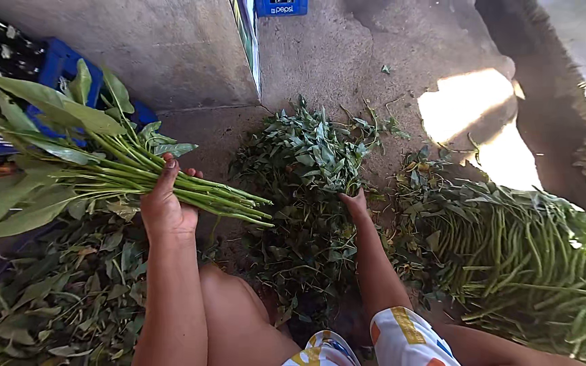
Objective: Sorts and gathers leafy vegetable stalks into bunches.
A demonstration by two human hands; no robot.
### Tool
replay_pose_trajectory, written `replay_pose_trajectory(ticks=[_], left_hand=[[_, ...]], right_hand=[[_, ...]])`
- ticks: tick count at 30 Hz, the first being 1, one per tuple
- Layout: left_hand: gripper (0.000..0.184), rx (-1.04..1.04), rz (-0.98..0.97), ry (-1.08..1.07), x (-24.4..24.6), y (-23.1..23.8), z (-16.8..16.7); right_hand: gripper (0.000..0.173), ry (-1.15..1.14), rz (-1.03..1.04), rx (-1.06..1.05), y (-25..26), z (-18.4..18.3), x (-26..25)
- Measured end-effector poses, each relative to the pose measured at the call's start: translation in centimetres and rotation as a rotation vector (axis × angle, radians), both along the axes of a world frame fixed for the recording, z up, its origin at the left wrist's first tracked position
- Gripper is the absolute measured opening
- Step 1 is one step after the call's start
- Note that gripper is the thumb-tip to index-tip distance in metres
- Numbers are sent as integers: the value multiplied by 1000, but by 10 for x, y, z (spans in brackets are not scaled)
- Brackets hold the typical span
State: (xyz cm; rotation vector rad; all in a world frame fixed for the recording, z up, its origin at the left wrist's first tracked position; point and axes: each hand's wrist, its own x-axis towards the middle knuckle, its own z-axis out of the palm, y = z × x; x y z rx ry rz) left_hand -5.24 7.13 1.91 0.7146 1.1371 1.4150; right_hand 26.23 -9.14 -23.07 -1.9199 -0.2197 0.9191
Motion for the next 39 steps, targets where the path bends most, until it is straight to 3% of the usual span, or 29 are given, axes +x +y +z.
replay_pose_trajectory(ticks=[4,10,14,16,18,22,23,25,28,30,34,36,39], left_hand=[[20,13,1,-18,-8,0,1],[23,14,16,-57,-13,-2,3],[23,8,20,-92,-15,-6,9],[22,5,16,-107,-15,-9,11],[20,12,2,-116,-17,-10,12],[17,25,-16,-126,-24,-12,14],[16,34,-22,-120,-27,-12,15],[15,45,-25,-116,-32,-14,17],[15,44,-15,-101,-33,-15,17],[17,46,-29,-90,-31,-14,16],[18,22,-49,-84,-19,-13,14],[18,16,-72,-61,-13,-12,11],[19,7,-117,-38,-3,-12,10]], right_hand=[[102,-227,-5,-108,-3,56,24],[106,-570,-74,161,-7,199,21],[108,-724,-22,259,4,237,-13],[108,-694,21,244,17,225,-38],[108,-618,96,149,34,186,-63],[110,-396,569,-291,53,78,-82],[109,-360,660,-393,55,74,-84],[100,-460,640,-412,57,85,-93],[82,-777,489,-145,75,102,-120],[67,-914,543,30,105,103,-148],[52,-929,1018,95,183,57,-198],[52,-896,1246,-8,219,25,-203],[46,-824,1380,-276,245,0,-184]])
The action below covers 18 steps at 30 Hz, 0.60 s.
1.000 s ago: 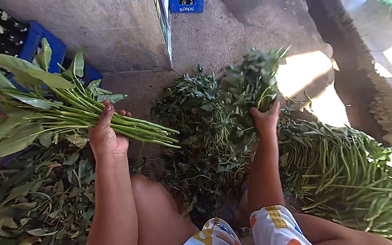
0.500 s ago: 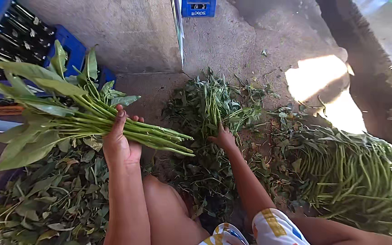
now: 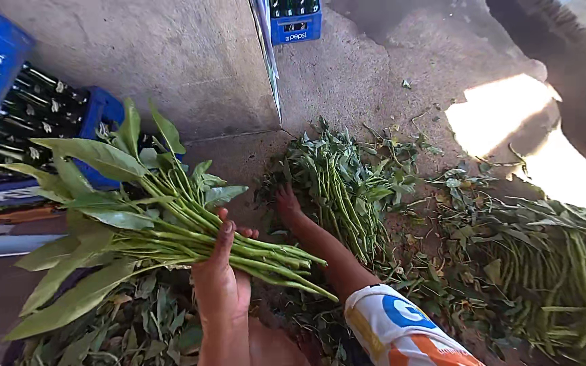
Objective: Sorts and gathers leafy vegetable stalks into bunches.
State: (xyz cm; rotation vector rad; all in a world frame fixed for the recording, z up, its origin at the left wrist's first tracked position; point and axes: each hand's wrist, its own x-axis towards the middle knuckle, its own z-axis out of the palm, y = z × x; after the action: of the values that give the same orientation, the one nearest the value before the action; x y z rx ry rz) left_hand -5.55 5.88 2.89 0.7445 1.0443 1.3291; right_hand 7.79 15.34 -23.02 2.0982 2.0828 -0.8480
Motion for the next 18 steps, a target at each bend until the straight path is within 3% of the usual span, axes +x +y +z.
replay_pose_trajectory(ticks=[4,6,8,12,18], left_hand=[[20,-29,-66,-18,9,1,-3],[20,-67,-74,-37,11,0,-6],[23,-83,-111,-61,11,-1,-6],[21,-119,-133,-136,1,0,3],[16,-183,-203,-218,-15,-11,15]], right_hand=[[43,20,-161,-42,-5,-20,47],[44,89,-341,20,-17,-11,59],[46,21,-395,94,-28,3,62],[40,-134,-145,253,-51,18,72],[39,-406,-90,-13,-98,-5,119]])
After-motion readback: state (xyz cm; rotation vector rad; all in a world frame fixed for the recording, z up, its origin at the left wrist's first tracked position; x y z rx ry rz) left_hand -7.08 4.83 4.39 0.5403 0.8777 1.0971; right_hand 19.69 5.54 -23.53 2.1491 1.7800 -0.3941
